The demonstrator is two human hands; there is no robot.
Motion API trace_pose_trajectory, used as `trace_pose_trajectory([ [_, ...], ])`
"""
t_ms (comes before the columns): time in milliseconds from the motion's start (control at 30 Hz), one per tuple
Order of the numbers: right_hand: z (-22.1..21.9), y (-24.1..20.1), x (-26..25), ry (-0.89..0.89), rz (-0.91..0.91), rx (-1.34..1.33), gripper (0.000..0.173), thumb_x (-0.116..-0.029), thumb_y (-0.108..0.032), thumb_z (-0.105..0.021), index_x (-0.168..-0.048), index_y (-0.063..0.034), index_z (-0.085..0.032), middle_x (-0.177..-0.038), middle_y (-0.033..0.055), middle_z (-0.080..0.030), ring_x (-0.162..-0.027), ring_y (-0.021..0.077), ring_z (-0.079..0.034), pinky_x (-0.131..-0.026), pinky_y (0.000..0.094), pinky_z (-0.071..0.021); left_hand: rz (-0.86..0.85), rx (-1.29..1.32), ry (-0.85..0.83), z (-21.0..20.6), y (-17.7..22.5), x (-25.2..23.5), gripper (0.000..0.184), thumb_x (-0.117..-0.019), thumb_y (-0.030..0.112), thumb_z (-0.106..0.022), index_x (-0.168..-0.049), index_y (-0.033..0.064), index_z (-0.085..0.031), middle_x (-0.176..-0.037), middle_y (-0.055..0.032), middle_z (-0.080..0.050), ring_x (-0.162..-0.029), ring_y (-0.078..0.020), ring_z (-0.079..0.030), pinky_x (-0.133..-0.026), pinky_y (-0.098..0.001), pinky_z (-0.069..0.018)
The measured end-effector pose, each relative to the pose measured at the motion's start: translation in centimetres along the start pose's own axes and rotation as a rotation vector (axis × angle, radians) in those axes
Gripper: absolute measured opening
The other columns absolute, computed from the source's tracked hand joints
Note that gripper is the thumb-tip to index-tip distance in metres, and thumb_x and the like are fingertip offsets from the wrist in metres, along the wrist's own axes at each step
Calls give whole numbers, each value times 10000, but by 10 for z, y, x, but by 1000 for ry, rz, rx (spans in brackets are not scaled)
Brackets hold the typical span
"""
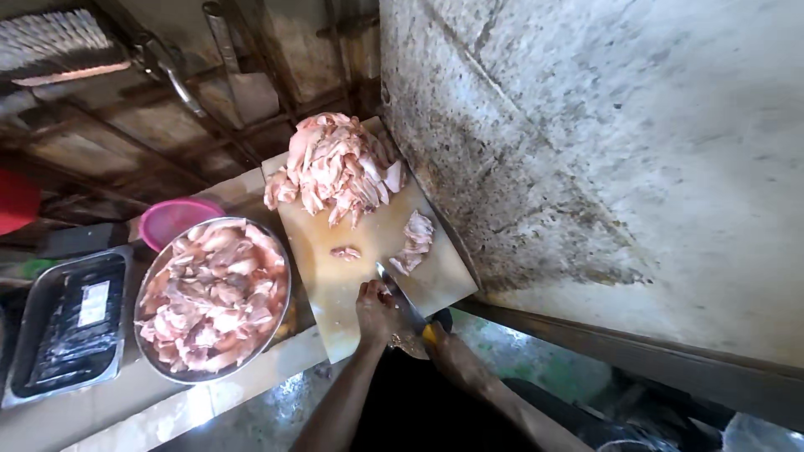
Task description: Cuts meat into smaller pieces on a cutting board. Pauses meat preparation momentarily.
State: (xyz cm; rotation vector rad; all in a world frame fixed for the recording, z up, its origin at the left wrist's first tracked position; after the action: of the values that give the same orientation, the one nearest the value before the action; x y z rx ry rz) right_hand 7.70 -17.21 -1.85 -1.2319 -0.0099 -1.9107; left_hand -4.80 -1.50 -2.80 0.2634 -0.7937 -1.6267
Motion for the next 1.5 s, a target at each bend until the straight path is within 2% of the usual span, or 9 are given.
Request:
trace_pose_trajectory([
  [167, 4, -33, -26, 1, 25, -16, 487, -1093, -390, -407, -1433, -43, -435, -1117, 219, -684, -1057, 385, -700, -921, 544, -564, 37, -44, -54, 4, 2, -6, 194, -868, 144, -747, -1047, 74, -719, -1003, -81, -683, -859, -190, -689, -816, -373, -602],
  [367, -15, 47, 7, -27, 7, 61, 493, -1060, -424, -472, -1423, -91, -478, -1034, 237, -700, -965, 431, -715, -839, 601, -573, 31, -41, -17, 2, 0, -4, 184, -871, 133, -753, -1037, 60, -723, -987, -89, -689, -854, -204, -690, -812, -379, -601],
  [600, 2, -27, -40, 2, 51, 69, 478, -1090, -387, -418, -1438, -59, -442, -1109, 229, -689, -1049, 408, -703, -908, 561, -568, -12, -89, -35, 5, -2, -7, 160, -883, 126, -734, -1031, 66, -729, -999, -87, -695, -873, -215, -696, -827, -397, -600],
  [733, 1, 23, -11, 4, 4, 178, 527, -1079, -423, -423, -1497, -102, -428, -1148, 253, -689, -1041, 456, -698, -869, 627, -565, -96, -69, 80, 12, -6, -6, 88, -863, 94, -740, -943, 57, -729, -921, -76, -705, -798, -186, -704, -764, -368, -617],
  [867, 8, 69, 25, -20, -78, 260, 474, -1072, -473, -411, -1419, -161, -493, -1083, 234, -710, -991, 462, -709, -816, 643, -566, -122, -56, 111, 18, -13, -3, 108, -842, 35, -701, -945, 47, -733, -924, -75, -707, -800, -172, -704, -760, -336, -614],
  [1000, 13, 95, 20, 1, 129, 93, 449, -1009, -519, -532, -1250, -149, -611, -930, 167, -708, -871, 364, -720, -765, 588, -578, -133, 10, 93, 21, -24, 2, 149, -887, 30, -653, -1011, 40, -735, -999, -95, -701, -853, -150, -706, -783, -302, -619],
  [1133, 16, 102, 21, 120, 232, -32, 427, -1008, -488, -553, -1208, -120, -636, -866, 121, -699, -802, 296, -712, -732, 540, -580, -101, 97, 83, 23, -37, 10, 183, -930, 21, -618, -1078, 28, -724, -1074, -117, -698, -930, -166, -710, -849, -315, -616],
  [1333, 18, 35, 17, 155, 179, 57, 438, -1057, -353, -508, -1430, -125, -515, -1077, 184, -718, -958, 362, -728, -843, 548, -591, -59, 52, 83, 21, -32, 13, 359, -957, 211, -675, -1268, 37, -637, -1279, -155, -612, -1032, -195, -695, -902, -357, -612],
  [1500, 4, -6, 8, 11, -4, 187, 477, -1077, -319, -453, -1510, -125, -409, -1263, 224, -664, -1061, 429, -702, -894, 585, -570, -53, -66, 53, 13, -24, 4, 281, -944, 250, -699, -1151, 60, -709, -1195, -125, -656, -925, -203, -714, -830, -368, -623],
])
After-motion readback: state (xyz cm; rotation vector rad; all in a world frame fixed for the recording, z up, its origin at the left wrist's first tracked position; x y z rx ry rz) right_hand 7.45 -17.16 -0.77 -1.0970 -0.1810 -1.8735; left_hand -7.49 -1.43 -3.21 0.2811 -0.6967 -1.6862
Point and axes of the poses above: each hand's wrist, its own x-axis away from the middle knuckle, its own z-axis out of the back of the hand, y = z × x, the point moved 6 cm from there along -x, towards the middle knuckle
